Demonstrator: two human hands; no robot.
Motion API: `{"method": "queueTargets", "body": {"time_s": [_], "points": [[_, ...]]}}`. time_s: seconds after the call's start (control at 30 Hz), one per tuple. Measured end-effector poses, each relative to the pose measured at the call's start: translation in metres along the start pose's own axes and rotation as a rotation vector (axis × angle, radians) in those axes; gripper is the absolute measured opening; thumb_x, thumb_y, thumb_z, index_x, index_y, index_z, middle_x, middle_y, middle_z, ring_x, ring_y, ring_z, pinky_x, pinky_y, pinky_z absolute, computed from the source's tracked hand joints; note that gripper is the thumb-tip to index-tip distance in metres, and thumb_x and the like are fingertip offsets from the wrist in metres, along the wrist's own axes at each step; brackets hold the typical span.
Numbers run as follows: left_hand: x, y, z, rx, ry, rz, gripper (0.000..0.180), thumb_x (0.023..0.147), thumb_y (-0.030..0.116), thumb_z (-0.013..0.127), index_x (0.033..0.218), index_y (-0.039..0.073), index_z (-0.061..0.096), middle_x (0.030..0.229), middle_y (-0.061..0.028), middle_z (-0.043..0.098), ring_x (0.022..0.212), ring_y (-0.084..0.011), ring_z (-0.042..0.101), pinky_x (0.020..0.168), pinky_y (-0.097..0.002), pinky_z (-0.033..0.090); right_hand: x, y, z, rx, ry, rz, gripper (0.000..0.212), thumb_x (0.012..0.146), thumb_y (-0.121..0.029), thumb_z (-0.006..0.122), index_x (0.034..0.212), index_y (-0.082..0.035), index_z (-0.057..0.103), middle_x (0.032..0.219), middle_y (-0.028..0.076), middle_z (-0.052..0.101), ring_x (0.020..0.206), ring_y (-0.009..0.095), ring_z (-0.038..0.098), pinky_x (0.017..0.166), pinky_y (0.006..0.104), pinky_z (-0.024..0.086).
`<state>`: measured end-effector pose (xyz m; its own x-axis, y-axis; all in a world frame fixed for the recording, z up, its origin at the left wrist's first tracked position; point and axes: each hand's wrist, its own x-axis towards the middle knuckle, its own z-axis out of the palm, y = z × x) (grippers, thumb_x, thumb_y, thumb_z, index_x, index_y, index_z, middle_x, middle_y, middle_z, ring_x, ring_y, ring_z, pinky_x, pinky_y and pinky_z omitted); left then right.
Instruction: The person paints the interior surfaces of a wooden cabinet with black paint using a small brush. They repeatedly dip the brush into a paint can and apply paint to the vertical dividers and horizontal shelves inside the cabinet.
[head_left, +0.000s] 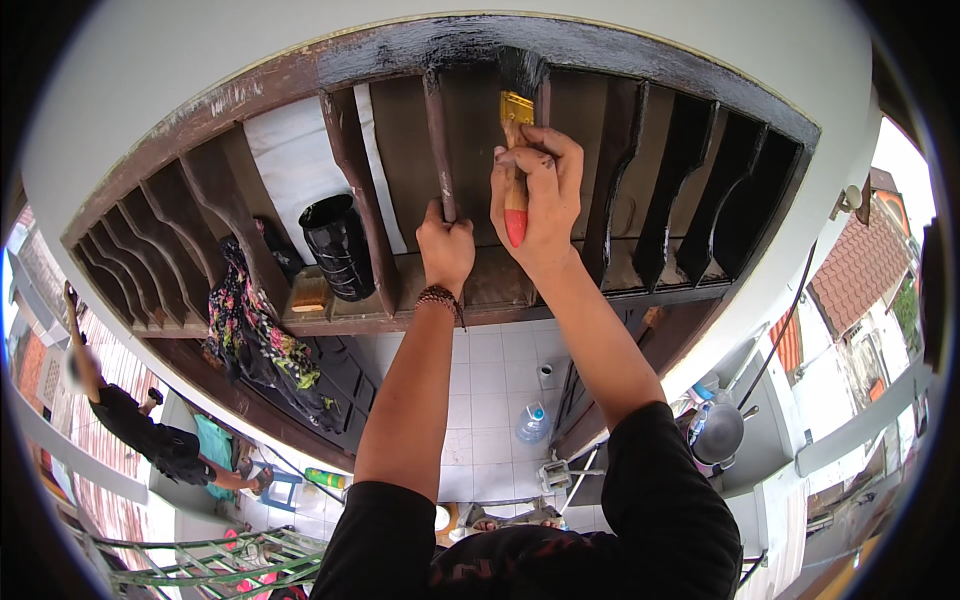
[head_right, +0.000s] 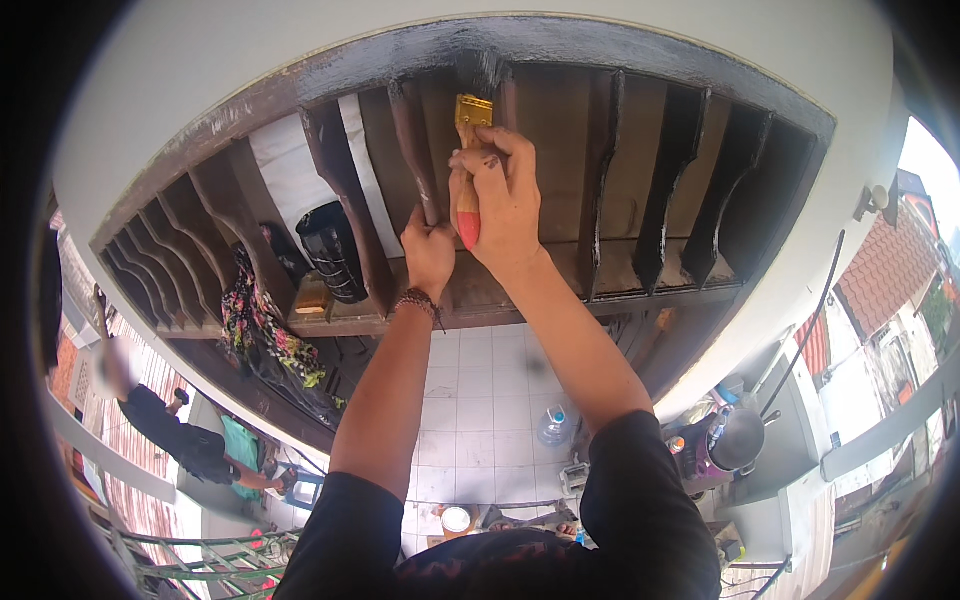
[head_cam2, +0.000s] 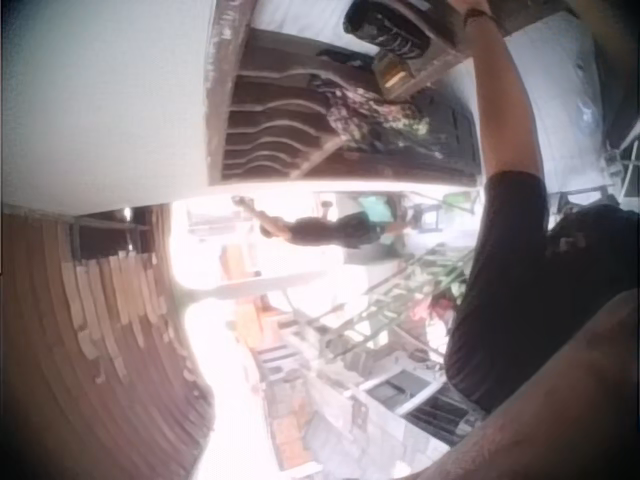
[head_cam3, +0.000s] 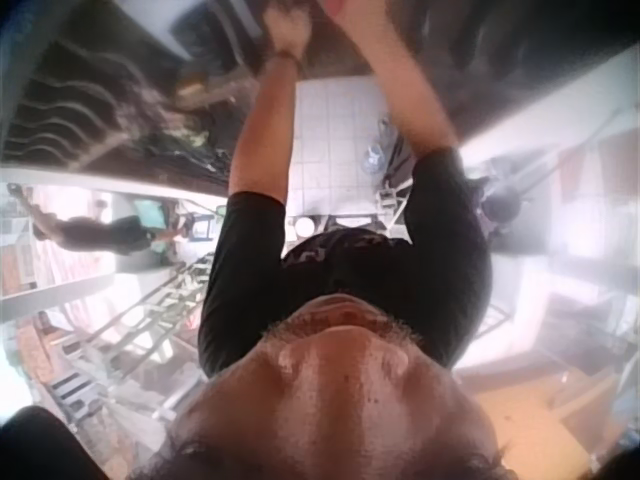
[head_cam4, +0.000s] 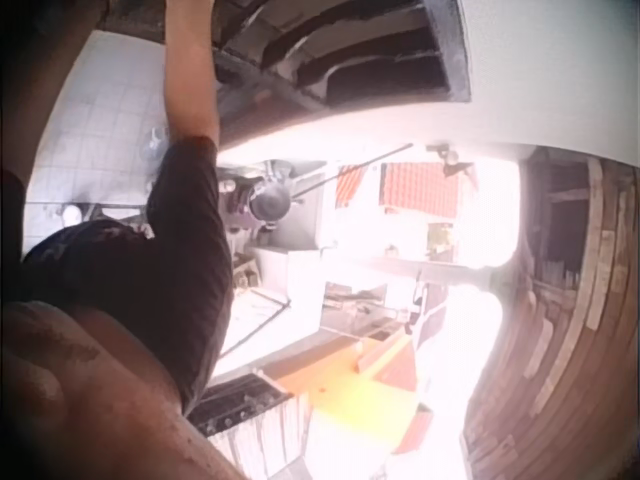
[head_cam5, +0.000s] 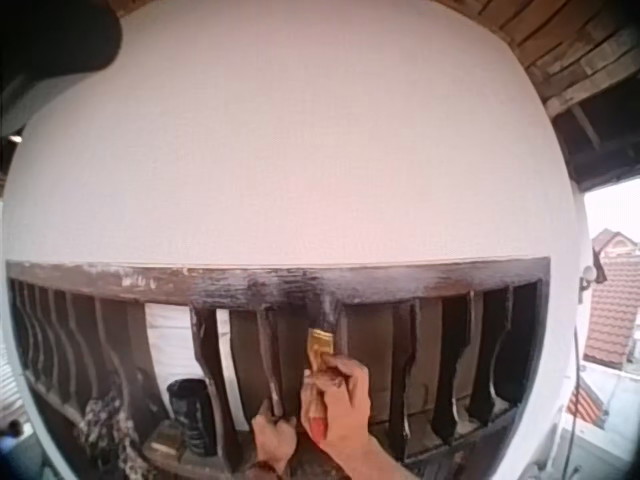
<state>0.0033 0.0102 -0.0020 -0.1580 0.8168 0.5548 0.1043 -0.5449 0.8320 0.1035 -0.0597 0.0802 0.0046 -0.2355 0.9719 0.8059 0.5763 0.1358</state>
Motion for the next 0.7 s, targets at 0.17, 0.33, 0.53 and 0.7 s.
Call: {"method": "queueTargets", "body": {"time_s": [0.17, 0.33, 0.53, 0.7], "points": [[-0.003, 0.006, 0.0, 0.032, 0.04, 0.057, 0.016, 0.077, 0.001, 0.057, 0.091, -0.007, 0.057, 0.068, -0.0231, 0.064, 0.066, -0.0351, 0.068, 0.065, -0.0384, 0.051, -0.001, -0.009, -0.008, 0.059, 0.104, -0.086, 0.03, 0.076, 0.009, 0.074, 0.097, -0.006, 0.059, 0.107, 0.017, 0.058, 0.094, 0.03, 0.063, 0.074, 0.0344, 0.054], [-0.003, 0.005, 0.0, 0.011, 0.01, 0.018, 0.015, 0.077, 0.001, 0.057, 0.09, -0.007, 0.057, 0.068, -0.0222, 0.063, 0.066, -0.0337, 0.068, 0.065, -0.0378, 0.051, 0.0, -0.013, -0.005, 0.093, 0.041, 0.056, 0.029, 0.079, 0.008, 0.073, 0.099, -0.005, 0.056, 0.105, 0.017, 0.059, 0.091, 0.027, 0.064, 0.073, 0.0331, 0.055], [-0.002, -0.002, 0.002, -0.007, 0.0, -0.026, 0.015, 0.077, 0.001, 0.057, 0.089, -0.006, 0.057, 0.068, -0.0221, 0.063, 0.065, -0.0329, 0.067, 0.066, -0.0377, 0.05, 0.003, -0.008, 0.002, 0.009, 0.115, 0.102, 0.026, 0.082, 0.004, 0.073, 0.096, -0.004, 0.053, 0.095, 0.016, 0.062, 0.085, 0.024, 0.064, 0.067, 0.0341, 0.053], [-0.005, 0.003, 0.001, 0.027, 0.028, 0.056, 0.016, 0.075, 0.0, 0.057, 0.09, -0.006, 0.057, 0.068, -0.0204, 0.063, 0.067, -0.0295, 0.067, 0.067, -0.0377, 0.05, -0.003, -0.016, -0.004, 0.154, 0.276, 0.145, 0.025, 0.082, 0.002, 0.074, 0.095, -0.004, 0.053, 0.096, 0.015, 0.061, 0.082, 0.023, 0.063, 0.065, 0.0306, 0.052]]}}
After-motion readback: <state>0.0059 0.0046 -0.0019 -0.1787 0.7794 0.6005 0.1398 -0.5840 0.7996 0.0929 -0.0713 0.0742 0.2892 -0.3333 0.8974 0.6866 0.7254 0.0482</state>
